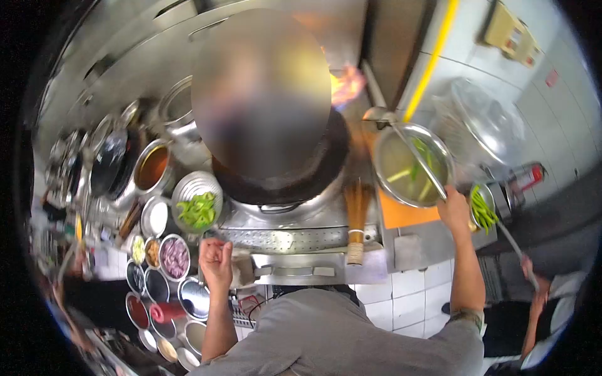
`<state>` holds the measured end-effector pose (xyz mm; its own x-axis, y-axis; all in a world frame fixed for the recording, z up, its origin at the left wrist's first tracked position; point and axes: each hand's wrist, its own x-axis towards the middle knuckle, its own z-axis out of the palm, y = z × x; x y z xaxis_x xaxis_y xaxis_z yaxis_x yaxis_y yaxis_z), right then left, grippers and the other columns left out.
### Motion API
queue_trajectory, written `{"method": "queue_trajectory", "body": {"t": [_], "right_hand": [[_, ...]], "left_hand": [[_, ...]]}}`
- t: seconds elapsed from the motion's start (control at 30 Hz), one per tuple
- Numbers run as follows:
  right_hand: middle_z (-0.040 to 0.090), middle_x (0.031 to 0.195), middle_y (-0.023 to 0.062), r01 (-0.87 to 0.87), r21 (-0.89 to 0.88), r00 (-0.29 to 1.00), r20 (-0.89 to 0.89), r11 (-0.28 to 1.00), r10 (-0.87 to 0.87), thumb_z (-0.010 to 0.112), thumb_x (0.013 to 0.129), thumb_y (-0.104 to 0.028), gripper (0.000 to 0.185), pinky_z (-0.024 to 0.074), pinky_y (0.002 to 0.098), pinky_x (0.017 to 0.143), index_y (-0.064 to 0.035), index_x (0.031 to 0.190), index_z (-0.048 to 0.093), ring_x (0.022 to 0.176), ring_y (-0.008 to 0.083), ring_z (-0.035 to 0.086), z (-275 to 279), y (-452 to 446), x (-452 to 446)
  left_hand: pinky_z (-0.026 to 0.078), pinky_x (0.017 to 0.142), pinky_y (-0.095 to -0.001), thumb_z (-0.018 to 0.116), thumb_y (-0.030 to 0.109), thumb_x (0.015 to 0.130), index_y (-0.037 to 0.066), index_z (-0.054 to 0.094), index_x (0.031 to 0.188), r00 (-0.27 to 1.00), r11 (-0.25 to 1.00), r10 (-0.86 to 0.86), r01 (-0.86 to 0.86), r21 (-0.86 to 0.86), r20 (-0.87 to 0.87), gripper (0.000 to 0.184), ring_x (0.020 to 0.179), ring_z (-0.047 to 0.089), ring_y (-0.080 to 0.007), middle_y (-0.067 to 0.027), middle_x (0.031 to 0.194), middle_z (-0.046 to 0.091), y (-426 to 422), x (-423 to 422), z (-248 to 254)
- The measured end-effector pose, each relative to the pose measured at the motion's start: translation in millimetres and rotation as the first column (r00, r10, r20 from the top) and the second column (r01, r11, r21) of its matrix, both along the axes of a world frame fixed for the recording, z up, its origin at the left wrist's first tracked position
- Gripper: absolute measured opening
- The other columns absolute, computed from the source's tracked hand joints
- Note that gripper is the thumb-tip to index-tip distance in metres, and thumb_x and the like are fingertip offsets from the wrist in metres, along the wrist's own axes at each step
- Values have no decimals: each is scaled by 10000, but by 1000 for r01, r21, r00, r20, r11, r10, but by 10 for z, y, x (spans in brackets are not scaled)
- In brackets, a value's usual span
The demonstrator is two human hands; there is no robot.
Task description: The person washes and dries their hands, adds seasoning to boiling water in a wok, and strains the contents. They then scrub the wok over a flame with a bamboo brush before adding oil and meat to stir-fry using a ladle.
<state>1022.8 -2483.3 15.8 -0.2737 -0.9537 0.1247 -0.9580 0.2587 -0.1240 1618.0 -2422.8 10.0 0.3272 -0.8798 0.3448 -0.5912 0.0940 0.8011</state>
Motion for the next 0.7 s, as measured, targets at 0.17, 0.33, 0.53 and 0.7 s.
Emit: {"method": "queue_trajectory", "body": {"t": [0.17,0.33,0.53,0.7], "right_hand": [[542,719,15,-218,224,346,928,950,-139,572,972,-73,387,467,289,446,-51,1352,503,509,112,520,640,-83,1395],[555,762,33,-583,-132,-133,989,802,67,583,992,-74,678,421,257,386,-98,1583,252,463,96,490,1174,-394,3254],[582,835,51,-755,-20,64,993,655,103,598,934,-50,697,432,281,396,-57,1561,293,499,100,513,851,-837,5135],[587,836,66,-814,5,189,948,581,256,568,927,-25,706,437,294,441,-3,1561,259,503,114,527,630,-881,5924]], "left_hand": [[452,660,-386,690,116,927,-20,565,727,995,994,96,-96,49,2,273,740,583,-277,-143,850,609,399,160,-326],[468,795,-473,579,77,976,-17,617,978,996,990,85,-89,109,41,101,896,583,-424,-229,957,605,541,292,-552],[431,1069,-470,770,432,850,-42,427,1421,989,908,150,-141,395,8,818,1267,531,-425,-283,1370,531,547,298,-853],[398,1119,-482,859,572,696,-106,330,1462,977,805,211,-177,567,5,1152,1322,496,-435,-315,1424,487,423,274,-917]]}}
